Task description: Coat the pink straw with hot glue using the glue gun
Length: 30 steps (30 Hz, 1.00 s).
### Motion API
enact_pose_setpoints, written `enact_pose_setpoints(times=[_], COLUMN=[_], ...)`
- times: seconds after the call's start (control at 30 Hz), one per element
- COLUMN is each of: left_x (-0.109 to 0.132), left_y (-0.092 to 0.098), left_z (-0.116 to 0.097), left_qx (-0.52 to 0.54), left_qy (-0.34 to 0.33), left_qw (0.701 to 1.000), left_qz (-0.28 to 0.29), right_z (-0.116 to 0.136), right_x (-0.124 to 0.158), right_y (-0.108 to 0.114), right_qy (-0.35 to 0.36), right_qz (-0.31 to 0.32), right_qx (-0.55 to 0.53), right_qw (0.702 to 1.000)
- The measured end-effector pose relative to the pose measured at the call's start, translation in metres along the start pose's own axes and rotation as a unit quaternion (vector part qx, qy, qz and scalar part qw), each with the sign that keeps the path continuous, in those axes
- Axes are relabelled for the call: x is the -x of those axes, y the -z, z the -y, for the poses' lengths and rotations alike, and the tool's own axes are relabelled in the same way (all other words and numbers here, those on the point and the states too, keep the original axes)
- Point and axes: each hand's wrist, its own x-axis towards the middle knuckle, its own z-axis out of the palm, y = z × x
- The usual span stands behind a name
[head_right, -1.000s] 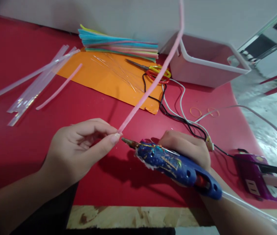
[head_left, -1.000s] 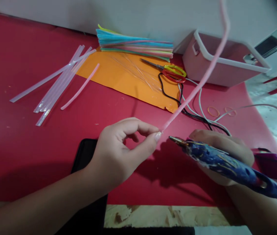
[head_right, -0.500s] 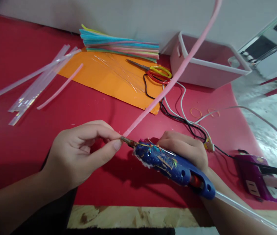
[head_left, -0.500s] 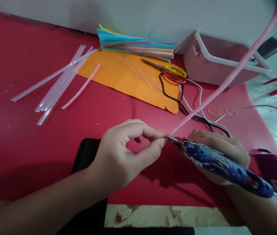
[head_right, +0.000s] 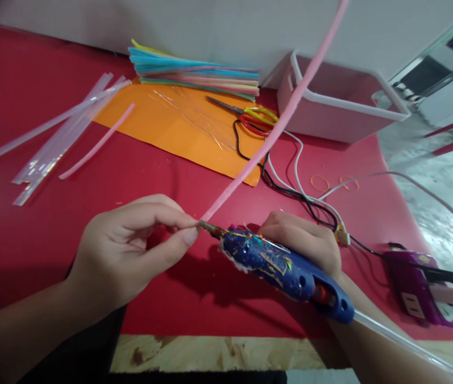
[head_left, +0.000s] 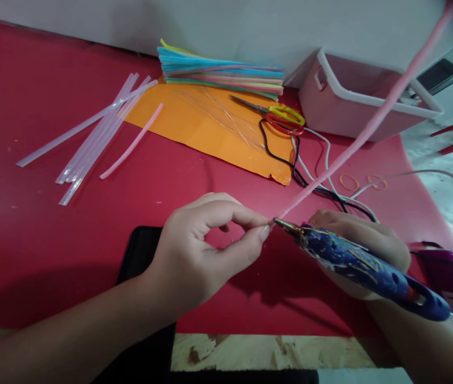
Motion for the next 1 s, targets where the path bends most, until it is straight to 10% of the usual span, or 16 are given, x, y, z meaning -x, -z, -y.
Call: enact_pose_setpoints(times=[0.57,1.0], left_x=[-0.002,-0.002], left_y=[0.002,0.002], left_z=[-0.003,-0.005], left_qx=[0.022,0.032], left_qy=[0.037,0.057], left_qw=[0.999,0.997], left_qz=[0.03,0.033], right_z=[0.011,0.0], right_x=[0.001,-0.001], right_y=[-0.003,0.001], right_qy=[-0.06,0.03], right_qz=[-0.047,-0.004], right_qx=[0.039,0.024], right_qw=[0.996,0.999])
